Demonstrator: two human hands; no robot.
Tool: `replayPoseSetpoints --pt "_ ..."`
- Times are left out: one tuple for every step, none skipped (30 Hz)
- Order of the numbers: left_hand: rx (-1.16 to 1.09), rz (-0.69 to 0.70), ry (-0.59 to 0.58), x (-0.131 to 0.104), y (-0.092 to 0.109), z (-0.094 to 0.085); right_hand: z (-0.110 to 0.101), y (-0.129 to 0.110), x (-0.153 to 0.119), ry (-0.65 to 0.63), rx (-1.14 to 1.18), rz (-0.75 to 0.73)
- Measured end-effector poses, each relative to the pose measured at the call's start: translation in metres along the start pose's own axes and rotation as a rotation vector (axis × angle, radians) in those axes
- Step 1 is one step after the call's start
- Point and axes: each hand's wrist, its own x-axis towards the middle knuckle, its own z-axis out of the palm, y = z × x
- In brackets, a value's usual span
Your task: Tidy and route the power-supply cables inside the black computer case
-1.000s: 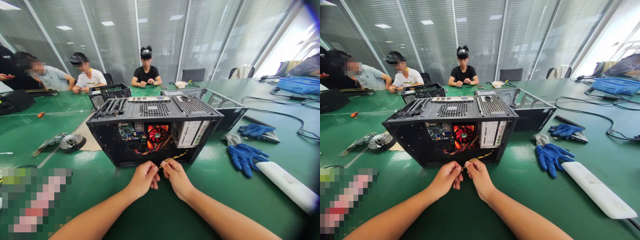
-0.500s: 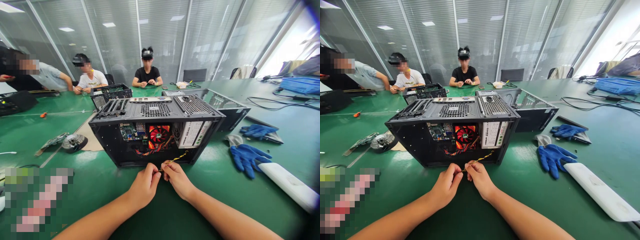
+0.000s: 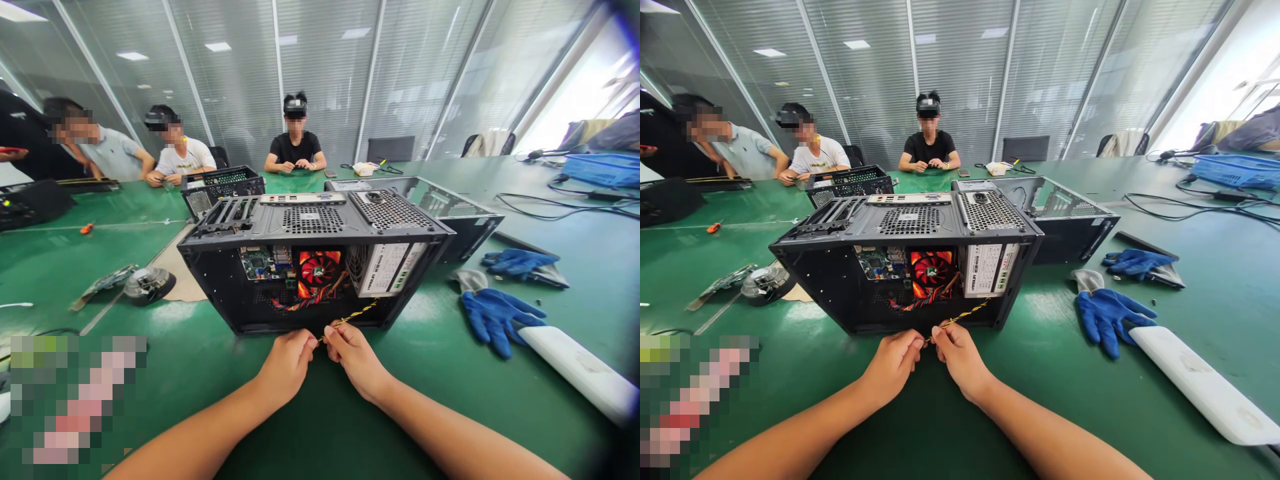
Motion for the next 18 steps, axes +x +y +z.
replayPoseSetpoints --pt "0.004 -0.003 -0.011 -0.0002 0.0002 0.0004 -0.0001 -0.0001 0.0000 -0.001 -0.001 0.002" --pt "0.016 0.004 -0.012 -0.0005 0.0001 0.0009 -0.0001 -0.0002 0.0000 0.000 0.000 0.003" --pt "0.034 0.018 -0.001 -0.0009 -0.0001 0.0014 -0.0001 -0.0004 0.0001 0.004 0.000 0.002" --pt "0.049 0.032 0.017 -0.0014 -0.0005 0.0019 0.0000 -0.0006 0.0001 0.008 -0.001 0.004" --pt "0.056 0.041 0.040 -0.0020 -0.0010 0.0023 0.0001 -0.0009 0.0001 0.011 -0.001 0.007" --pt "0.051 0.042 0.067 -0.0025 -0.0016 0.0027 0.0002 -0.0012 0.0001 0.012 0.000 0.011" --pt "0.035 0.036 0.091 -0.0031 -0.0022 0.0030 0.0004 -0.0017 -0.0001 0.012 0.003 0.015" --pt "0.012 0.025 0.105 -0.0037 -0.0028 0.0033 0.0006 -0.0022 -0.0003 0.012 0.007 0.016" --pt "-0.010 0.011 0.104 -0.0042 -0.0033 0.0035 0.0008 -0.0027 -0.0005 0.013 0.010 0.016" --pt "-0.030 -0.004 0.091 -0.0046 -0.0038 0.0038 0.0009 -0.0031 -0.0008 0.013 0.011 0.014" --pt "-0.045 -0.019 0.070 -0.0048 -0.0042 0.0041 0.0010 -0.0035 -0.0011 0.012 0.009 0.014" --pt "-0.058 -0.033 0.044 -0.0049 -0.0045 0.0046 0.0010 -0.0038 -0.0014 0.010 0.002 0.018" --pt "-0.072 -0.047 0.022 -0.0047 -0.0047 0.0051 0.0010 -0.0039 -0.0017 0.007 -0.006 0.021" --pt "-0.089 -0.064 0.007 -0.0043 -0.0048 0.0058 0.0009 -0.0040 -0.0019 0.003 -0.015 0.024" --pt "-0.114 -0.089 -0.004 -0.0037 -0.0050 0.0066 0.0007 -0.0039 -0.0021 0.000 -0.023 0.024" --pt "-0.150 -0.125 -0.018 -0.0030 -0.0051 0.0074 0.0005 -0.0038 -0.0023 -0.002 -0.029 0.020" --pt "-0.199 -0.170 -0.037 -0.0021 -0.0051 0.0082 0.0003 -0.0037 -0.0024 -0.003 -0.034 0.013" --pt "-0.256 -0.219 -0.060 -0.0011 -0.0052 0.0089 0.0002 -0.0036 -0.0025 -0.005 -0.038 0.004"
